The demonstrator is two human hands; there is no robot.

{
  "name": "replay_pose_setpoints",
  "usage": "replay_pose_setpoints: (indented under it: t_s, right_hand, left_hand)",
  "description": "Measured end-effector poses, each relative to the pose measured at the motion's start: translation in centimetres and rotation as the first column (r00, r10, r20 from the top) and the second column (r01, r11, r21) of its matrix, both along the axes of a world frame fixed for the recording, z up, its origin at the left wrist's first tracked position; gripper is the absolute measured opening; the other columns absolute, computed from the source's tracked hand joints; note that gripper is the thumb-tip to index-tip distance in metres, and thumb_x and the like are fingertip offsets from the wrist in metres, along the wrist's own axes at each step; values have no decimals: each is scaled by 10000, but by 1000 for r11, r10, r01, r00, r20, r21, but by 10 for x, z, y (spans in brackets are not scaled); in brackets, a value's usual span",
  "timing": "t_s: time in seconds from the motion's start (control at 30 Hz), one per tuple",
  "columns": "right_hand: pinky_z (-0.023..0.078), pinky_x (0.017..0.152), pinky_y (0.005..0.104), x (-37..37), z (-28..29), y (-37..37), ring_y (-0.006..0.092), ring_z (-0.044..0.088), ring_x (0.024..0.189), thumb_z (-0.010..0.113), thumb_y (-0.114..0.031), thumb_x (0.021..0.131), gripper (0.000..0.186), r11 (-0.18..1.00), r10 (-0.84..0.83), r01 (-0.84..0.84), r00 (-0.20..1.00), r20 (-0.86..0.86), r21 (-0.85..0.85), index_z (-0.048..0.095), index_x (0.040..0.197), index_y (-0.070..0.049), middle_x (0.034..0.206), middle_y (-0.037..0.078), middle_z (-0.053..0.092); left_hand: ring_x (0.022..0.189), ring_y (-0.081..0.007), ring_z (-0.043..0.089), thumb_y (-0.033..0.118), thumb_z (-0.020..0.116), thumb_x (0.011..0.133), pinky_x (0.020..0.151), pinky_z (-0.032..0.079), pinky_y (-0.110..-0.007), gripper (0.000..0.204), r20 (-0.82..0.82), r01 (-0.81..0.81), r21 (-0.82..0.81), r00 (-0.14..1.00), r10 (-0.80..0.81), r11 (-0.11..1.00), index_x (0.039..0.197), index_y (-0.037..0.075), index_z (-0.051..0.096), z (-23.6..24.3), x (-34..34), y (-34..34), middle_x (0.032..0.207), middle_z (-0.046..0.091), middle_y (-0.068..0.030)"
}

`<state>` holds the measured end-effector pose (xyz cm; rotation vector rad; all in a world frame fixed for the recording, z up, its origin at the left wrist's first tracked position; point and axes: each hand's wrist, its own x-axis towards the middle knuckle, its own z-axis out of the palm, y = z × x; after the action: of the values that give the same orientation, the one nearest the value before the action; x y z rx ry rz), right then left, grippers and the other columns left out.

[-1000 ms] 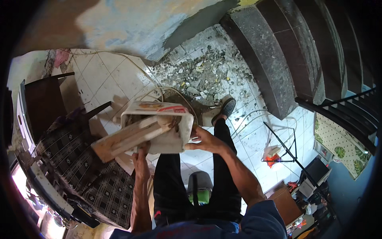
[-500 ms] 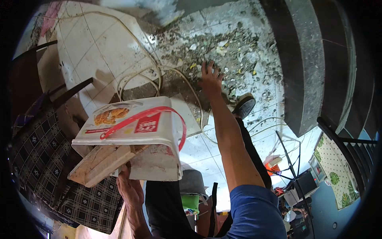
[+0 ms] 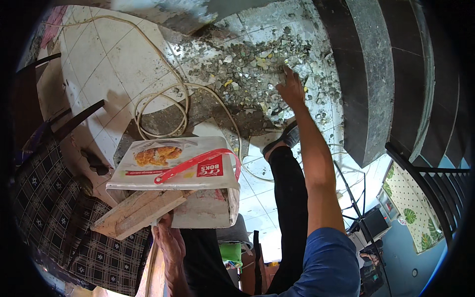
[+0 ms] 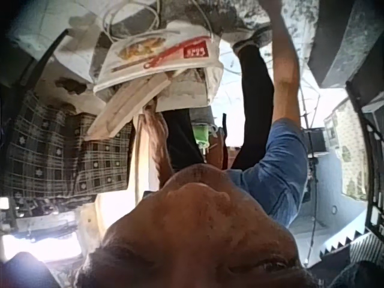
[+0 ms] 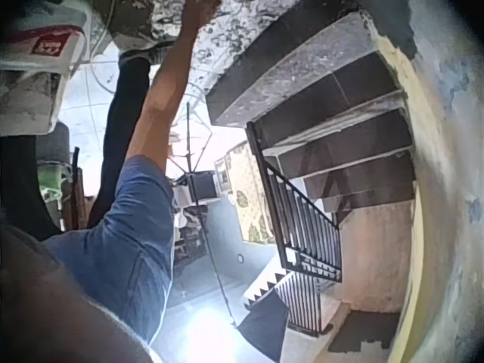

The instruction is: The person puts a device into their waist pouch, moves a board aside, scrapes along the wall with a knife, and carries plastering tools and mortar over before wiping the wall with a cloth.

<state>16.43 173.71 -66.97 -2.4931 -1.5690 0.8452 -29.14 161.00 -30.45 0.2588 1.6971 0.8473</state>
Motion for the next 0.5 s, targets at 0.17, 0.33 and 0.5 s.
replay_pose_setpoints:
  t_s: [0.17,0.33,0.5]
  right_hand:
    - [576,908,493,-6,2,74,410,632,1207,697,-96,892,789,951,310,-300,930,195,-80,373,1602,-210,1531,203,486]
    - [533,993,544,-6,-76,67,394,617,1268,463,-44,948,682,965,232,-205,957,171,-161,383,1604,-216,1629,137,439]
    - [534,1019,544,33,-67,10,439,553,1335,668,-80,895,786,948,258,-198,937,236,-249,360,1612,-172,1611,189,445]
  left_hand:
    - [1351,-249,578,338,646,1058,1157,423,-382,522,-82,55,-46,995,-59,997,1435,-1,523,-3,1,-3,1404,640,-147]
    - [1287,-235,613,295,624,1070,1121,462,-357,444,-124,75,-170,988,-97,983,1388,-11,569,-12,2,-24,1347,666,-132]
    - [1261,-215,610,345,531,1110,1148,418,-383,470,-28,108,-89,994,-110,990,1320,-66,623,-13,40,-3,1306,684,-133]
